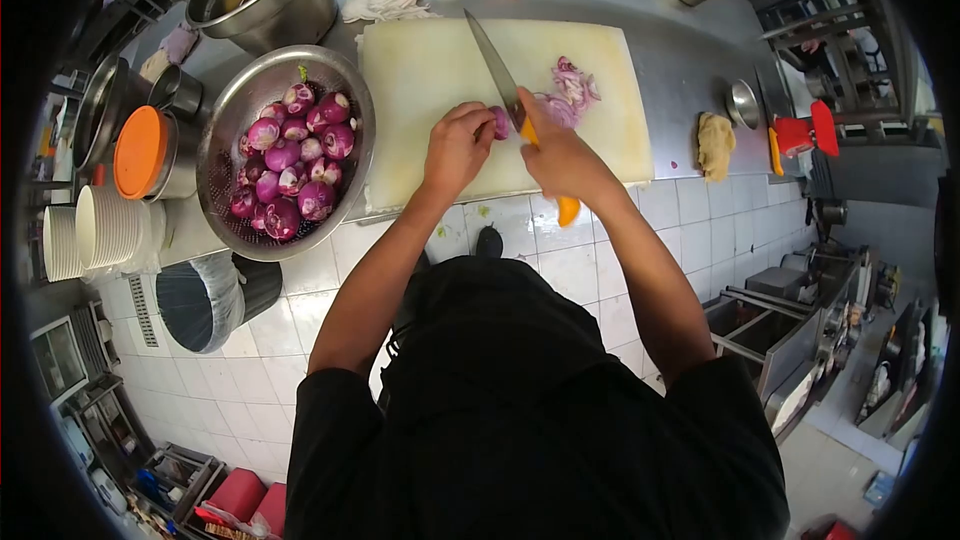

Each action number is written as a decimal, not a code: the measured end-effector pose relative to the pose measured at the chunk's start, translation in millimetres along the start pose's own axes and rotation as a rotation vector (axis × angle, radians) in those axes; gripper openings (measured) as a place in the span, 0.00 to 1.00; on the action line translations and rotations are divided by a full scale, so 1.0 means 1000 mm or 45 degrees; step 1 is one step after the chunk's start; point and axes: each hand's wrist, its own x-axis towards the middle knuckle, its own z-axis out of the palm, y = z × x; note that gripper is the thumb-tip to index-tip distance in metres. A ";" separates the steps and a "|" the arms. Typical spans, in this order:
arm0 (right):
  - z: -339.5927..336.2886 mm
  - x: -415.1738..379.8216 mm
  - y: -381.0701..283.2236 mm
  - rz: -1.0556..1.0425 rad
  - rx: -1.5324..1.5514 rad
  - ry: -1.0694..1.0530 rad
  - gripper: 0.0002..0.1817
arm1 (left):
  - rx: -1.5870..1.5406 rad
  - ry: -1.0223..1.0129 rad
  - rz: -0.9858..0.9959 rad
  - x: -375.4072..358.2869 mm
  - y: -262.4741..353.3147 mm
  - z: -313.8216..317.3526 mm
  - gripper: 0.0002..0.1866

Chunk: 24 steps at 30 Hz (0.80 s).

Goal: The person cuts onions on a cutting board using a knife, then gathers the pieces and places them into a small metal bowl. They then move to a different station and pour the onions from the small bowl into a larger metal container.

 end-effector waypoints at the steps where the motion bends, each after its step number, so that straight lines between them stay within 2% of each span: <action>1: 0.000 -0.013 -0.001 0.007 -0.042 -0.011 0.43 | -0.004 0.003 0.003 0.000 0.000 0.000 0.05; 5: 0.018 -0.048 0.005 0.015 -0.250 0.075 0.44 | -0.035 -0.008 -0.031 0.001 0.004 -0.002 0.05; 10: 0.053 -0.006 0.031 -0.048 -0.225 0.185 0.45 | -0.002 0.006 -0.005 0.000 0.003 -0.001 0.05; 13: 0.048 0.035 0.047 -0.299 -0.150 0.332 0.45 | 0.056 -0.012 0.031 -0.003 0.001 -0.001 0.05; 15: 0.050 0.045 0.054 -0.361 -0.164 0.366 0.45 | 0.089 -0.013 0.031 0.001 0.003 -0.001 0.06; 18: 0.045 0.046 0.060 -0.341 -0.161 0.357 0.45 | -0.044 -0.015 -0.105 0.007 0.010 0.001 0.07; 21: 0.038 0.039 0.068 -0.291 -0.160 0.300 0.45 | 0.139 -0.143 0.305 0.020 0.009 -0.002 0.07; 24: 0.022 0.030 0.078 -0.253 -0.240 0.263 0.45 | 0.291 -0.478 0.180 0.037 0.012 -0.013 0.09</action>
